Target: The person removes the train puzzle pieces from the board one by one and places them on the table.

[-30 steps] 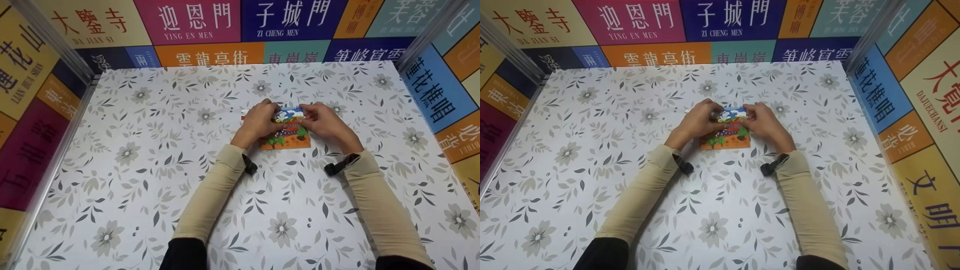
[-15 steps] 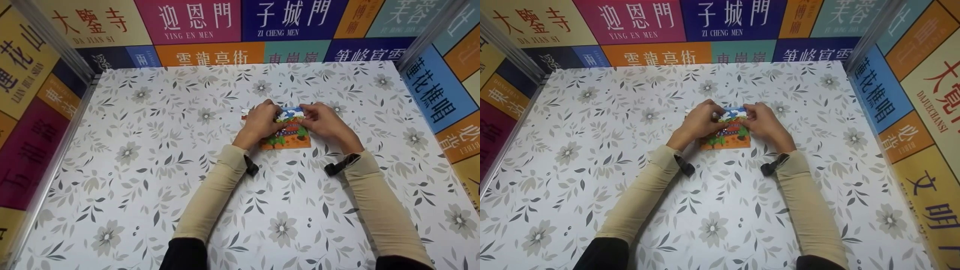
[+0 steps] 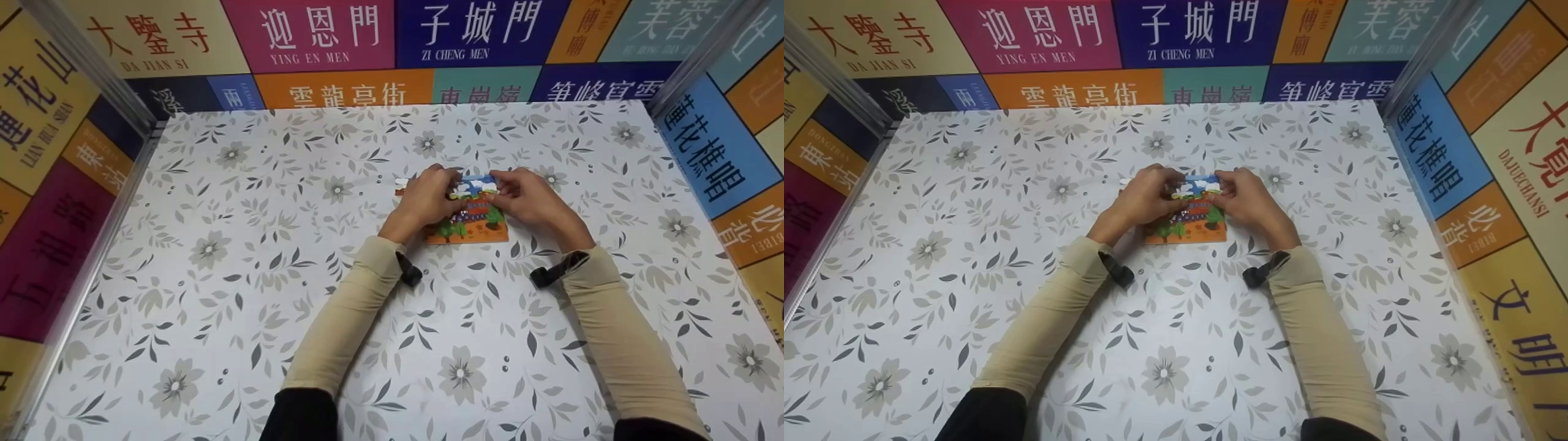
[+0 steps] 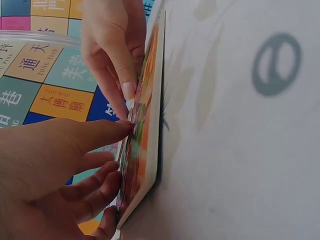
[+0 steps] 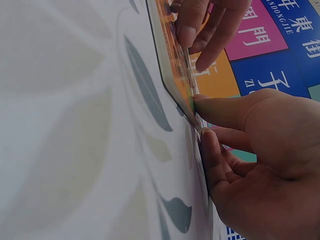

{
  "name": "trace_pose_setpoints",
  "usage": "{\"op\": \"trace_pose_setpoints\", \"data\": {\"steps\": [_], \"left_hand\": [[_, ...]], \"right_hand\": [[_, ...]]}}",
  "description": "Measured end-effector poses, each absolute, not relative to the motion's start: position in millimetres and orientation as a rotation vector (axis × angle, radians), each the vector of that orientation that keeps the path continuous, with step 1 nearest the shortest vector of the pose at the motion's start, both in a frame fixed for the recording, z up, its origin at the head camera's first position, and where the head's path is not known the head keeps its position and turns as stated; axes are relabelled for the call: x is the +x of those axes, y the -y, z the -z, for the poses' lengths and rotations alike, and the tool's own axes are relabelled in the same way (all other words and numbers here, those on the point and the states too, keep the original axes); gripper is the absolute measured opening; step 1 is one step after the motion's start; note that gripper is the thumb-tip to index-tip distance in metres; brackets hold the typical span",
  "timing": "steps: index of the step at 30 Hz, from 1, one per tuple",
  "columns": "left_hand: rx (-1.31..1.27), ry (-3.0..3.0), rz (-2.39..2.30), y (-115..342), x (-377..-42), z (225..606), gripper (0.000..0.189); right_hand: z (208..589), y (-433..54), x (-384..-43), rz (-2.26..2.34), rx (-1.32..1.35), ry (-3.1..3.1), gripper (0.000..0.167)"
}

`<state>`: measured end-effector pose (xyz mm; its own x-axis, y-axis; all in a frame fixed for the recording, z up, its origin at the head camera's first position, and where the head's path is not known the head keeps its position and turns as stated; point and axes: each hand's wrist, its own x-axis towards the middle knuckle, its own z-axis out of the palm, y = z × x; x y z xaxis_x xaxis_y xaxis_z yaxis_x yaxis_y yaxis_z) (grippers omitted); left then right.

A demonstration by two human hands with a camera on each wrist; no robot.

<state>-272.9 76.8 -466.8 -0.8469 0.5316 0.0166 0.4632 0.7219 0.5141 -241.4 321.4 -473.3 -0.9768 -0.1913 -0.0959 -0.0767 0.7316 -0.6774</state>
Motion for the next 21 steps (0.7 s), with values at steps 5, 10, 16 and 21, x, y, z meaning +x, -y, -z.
{"op": "trace_pose_setpoints", "data": {"steps": [5, 10, 16, 21], "left_hand": [[0.834, -2.763, -0.808, -75, -274, 467, 0.042], [0.833, -2.749, -0.831, -72, -273, 467, 0.046], [0.878, -2.746, -0.805, -69, -274, 467, 0.048], [0.932, -2.738, -0.832, -66, -275, 468, 0.045]], "right_hand": [[473, -322, -242, 1.080, -0.216, -2.763, 0.061], [474, -322, -241, 1.086, -0.209, -2.760, 0.060], [475, -321, -241, 1.093, -0.207, -2.757, 0.060], [475, -322, -241, 1.102, -0.204, -2.754, 0.059]]}}
